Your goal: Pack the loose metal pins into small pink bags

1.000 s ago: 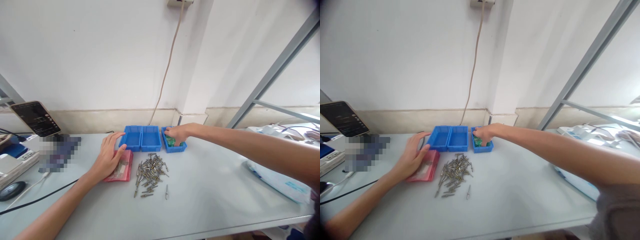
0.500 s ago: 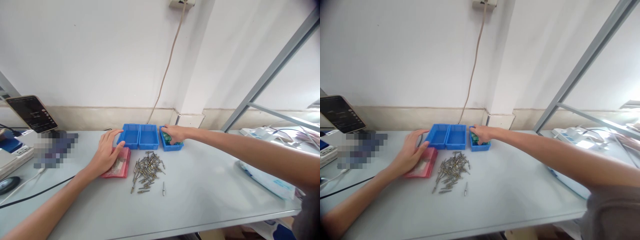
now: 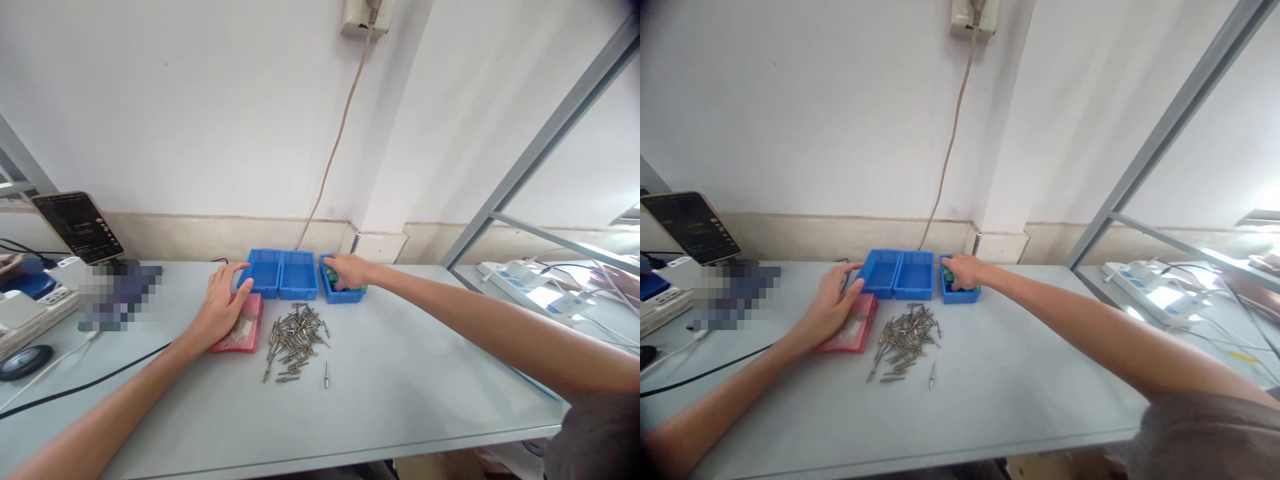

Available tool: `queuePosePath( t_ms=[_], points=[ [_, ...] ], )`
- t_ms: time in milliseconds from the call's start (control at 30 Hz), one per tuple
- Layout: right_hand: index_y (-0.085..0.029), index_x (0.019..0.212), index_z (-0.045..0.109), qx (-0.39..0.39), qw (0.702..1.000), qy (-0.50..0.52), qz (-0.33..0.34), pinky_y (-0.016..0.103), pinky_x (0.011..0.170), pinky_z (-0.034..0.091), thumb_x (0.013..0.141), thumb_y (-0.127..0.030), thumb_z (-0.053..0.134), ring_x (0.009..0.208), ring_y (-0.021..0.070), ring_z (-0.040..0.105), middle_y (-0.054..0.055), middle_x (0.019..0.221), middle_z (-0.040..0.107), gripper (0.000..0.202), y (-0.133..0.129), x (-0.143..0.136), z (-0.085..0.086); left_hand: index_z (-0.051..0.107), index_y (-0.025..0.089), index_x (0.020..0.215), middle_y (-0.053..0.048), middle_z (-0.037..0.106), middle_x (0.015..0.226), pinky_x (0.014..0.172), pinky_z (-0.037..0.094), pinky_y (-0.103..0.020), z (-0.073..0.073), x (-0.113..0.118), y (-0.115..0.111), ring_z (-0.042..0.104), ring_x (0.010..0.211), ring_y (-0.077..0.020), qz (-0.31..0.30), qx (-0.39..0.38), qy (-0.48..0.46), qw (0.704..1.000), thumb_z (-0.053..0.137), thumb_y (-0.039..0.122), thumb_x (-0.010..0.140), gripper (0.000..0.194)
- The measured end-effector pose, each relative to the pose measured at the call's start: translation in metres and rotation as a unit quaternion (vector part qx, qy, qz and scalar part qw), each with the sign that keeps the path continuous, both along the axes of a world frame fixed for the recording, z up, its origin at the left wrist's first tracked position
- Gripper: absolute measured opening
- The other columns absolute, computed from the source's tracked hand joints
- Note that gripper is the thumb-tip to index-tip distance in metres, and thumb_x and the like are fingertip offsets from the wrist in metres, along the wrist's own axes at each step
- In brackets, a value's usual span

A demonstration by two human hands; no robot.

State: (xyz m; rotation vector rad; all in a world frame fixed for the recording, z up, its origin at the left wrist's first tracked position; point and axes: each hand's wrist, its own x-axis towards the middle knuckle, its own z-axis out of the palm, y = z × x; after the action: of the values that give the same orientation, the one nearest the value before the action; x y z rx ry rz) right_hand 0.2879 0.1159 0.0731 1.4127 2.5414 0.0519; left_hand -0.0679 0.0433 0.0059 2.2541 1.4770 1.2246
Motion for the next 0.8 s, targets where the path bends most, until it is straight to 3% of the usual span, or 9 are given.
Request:
queuePosePath(
  t_ms=[233, 400, 600, 800],
  points=[
    [-0.021, 0.126, 0.059, 0.051, 0.998, 0.019, -0.035, 0.032, 0.07, 0.047, 0.085, -0.032, 0.079, 0.086, 0.0287, 0.071, 0.015, 0.121, 0.068, 0.047, -0.013, -0.003, -0.008, 0.053, 0.024, 0.143, -0.013, 0.059, 0.143, 0.12, 0.039, -0.057, -0.002, 0.0, 0.001, 0.052, 0.136, -0.0336, 0.007, -0.01, -0.024, 1.0, 0.044, 0.054, 0.111, 0.046],
    [-0.022, 0.125, 0.061, 0.059, 0.997, 0.035, -0.036, 0.03, 0.071, 0.045, 0.089, -0.029, 0.077, 0.088, 0.027, 0.071, 0.013, 0.12, 0.068, 0.04, -0.013, -0.006, 0.0, 0.053, 0.025, 0.145, -0.013, 0.059, 0.144, 0.119, 0.04, -0.057, -0.008, -0.001, 0.004, 0.053, 0.136, -0.0335, 0.006, -0.013, -0.037, 0.999, 0.044, 0.056, 0.111, 0.046],
    [-0.019, 0.119, 0.064, 0.07, 0.994, 0.075, -0.042, 0.028, 0.072, 0.041, 0.088, -0.028, 0.079, 0.094, 0.0276, 0.068, 0.013, 0.113, 0.069, 0.035, -0.004, -0.004, 0.024, 0.055, 0.023, 0.142, -0.014, 0.06, 0.143, 0.119, 0.041, -0.057, -0.008, -0.002, 0.006, 0.054, 0.134, -0.0331, 0.009, -0.009, -0.038, 0.999, 0.045, 0.055, 0.11, 0.046],
    [-0.02, 0.116, 0.065, 0.068, 0.979, 0.179, -0.063, 0.027, 0.069, 0.04, 0.084, -0.024, 0.075, 0.087, 0.024, 0.065, 0.006, 0.103, 0.072, 0.034, -0.015, 0.006, 0.067, 0.055, 0.024, 0.142, -0.013, 0.06, 0.142, 0.119, 0.041, -0.056, -0.007, -0.001, 0.005, 0.054, 0.134, -0.0328, 0.006, -0.009, -0.041, 0.999, 0.045, 0.055, 0.111, 0.045]
  ],
)
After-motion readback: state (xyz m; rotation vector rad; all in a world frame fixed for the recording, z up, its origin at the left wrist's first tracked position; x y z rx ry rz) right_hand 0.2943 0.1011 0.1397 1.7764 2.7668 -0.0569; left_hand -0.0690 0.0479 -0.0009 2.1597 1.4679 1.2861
